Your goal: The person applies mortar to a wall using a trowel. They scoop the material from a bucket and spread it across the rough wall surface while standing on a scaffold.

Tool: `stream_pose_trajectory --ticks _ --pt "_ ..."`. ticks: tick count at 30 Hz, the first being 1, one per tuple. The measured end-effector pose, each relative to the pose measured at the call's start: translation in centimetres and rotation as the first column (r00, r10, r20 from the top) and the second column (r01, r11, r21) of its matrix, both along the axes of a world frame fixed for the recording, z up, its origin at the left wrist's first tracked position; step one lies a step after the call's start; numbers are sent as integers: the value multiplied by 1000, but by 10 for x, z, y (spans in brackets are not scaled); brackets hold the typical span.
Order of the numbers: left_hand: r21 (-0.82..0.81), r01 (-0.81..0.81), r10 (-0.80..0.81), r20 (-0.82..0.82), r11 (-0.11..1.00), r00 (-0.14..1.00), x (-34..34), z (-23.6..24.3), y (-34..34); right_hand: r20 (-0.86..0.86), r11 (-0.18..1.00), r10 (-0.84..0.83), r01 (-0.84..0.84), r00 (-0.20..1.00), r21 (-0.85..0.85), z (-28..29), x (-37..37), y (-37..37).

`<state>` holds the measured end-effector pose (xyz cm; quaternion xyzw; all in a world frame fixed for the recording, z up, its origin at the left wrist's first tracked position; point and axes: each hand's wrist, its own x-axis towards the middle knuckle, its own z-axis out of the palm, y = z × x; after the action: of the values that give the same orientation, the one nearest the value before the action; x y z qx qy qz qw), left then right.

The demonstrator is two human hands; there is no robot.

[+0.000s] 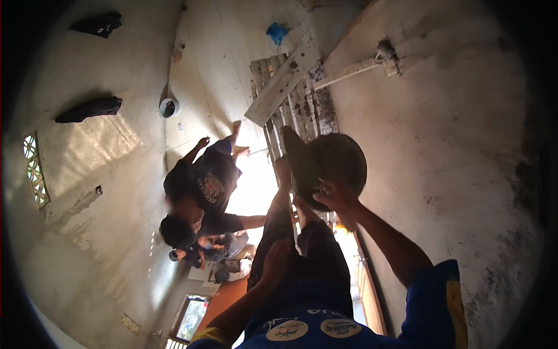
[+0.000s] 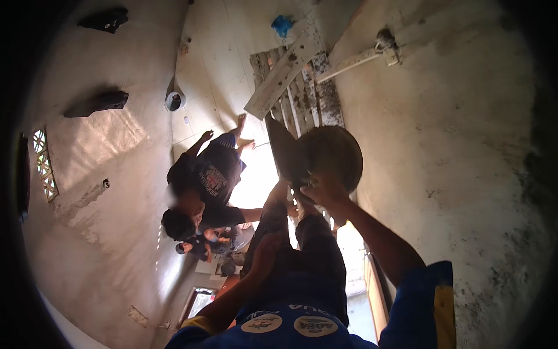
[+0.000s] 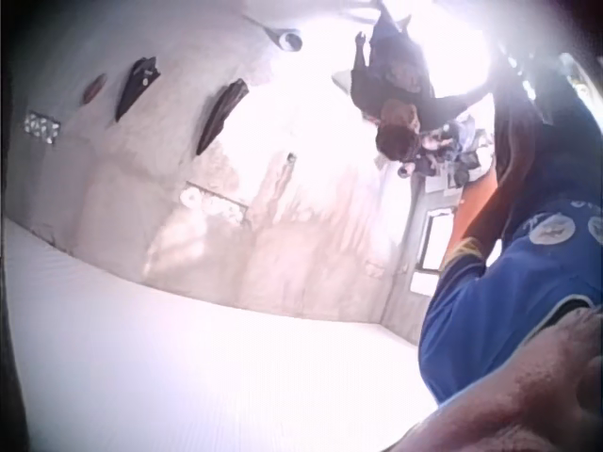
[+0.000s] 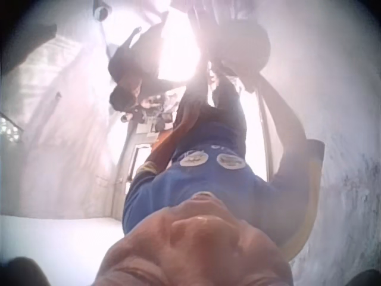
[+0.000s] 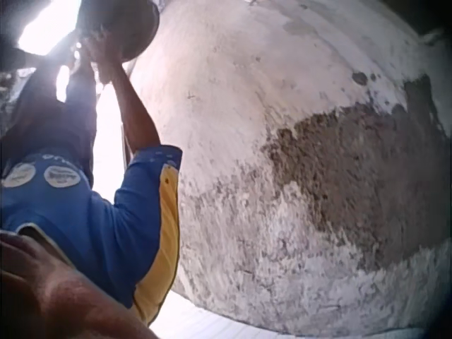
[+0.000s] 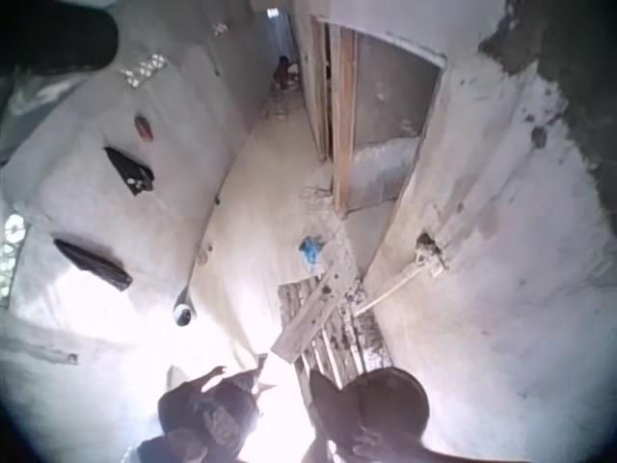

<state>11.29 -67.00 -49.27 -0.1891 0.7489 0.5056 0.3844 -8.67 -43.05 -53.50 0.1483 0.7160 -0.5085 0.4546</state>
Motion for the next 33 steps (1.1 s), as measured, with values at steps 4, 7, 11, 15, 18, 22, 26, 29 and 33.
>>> stream_pose_trajectory --ticks 4,7,11,15,18,22,26,29,33 --pt "406 -434 239 448 804 862 24 -32 76 172 896 -440 444 881 17 101 38 2" --pt "467 -118 123 20 876 992 50 -44 112 131 744 -662 668 738 -1 197 53 0" --pt "469 -591 441 398 656 805 -31 99 122 132 425 -896 905 424 -24 306 62 25" --pt "503 -424 457 62 754 887 -44 148 120 248 170 -943 962 221 -212 336 94 56" --pt "22 150 -137 -284 989 949 -58 187 121 290 112 -932 932 220 -346 337 109 79" --pt "53 254 -206 -438 966 875 -47 212 127 340 81 -918 937 203 -340 353 85 64" --pt "-122 -26 -42 -518 992 854 -28 221 132 223 177 -938 922 264 -345 329 80 35" --pt "13 33 -18 -602 999 798 -13 187 106 -58 560 -803 716 593 -417 310 101 38" --pt "-42 -128 96 -446 991 890 -10 162 116 139 721 -593 600 793 -346 292 169 145"
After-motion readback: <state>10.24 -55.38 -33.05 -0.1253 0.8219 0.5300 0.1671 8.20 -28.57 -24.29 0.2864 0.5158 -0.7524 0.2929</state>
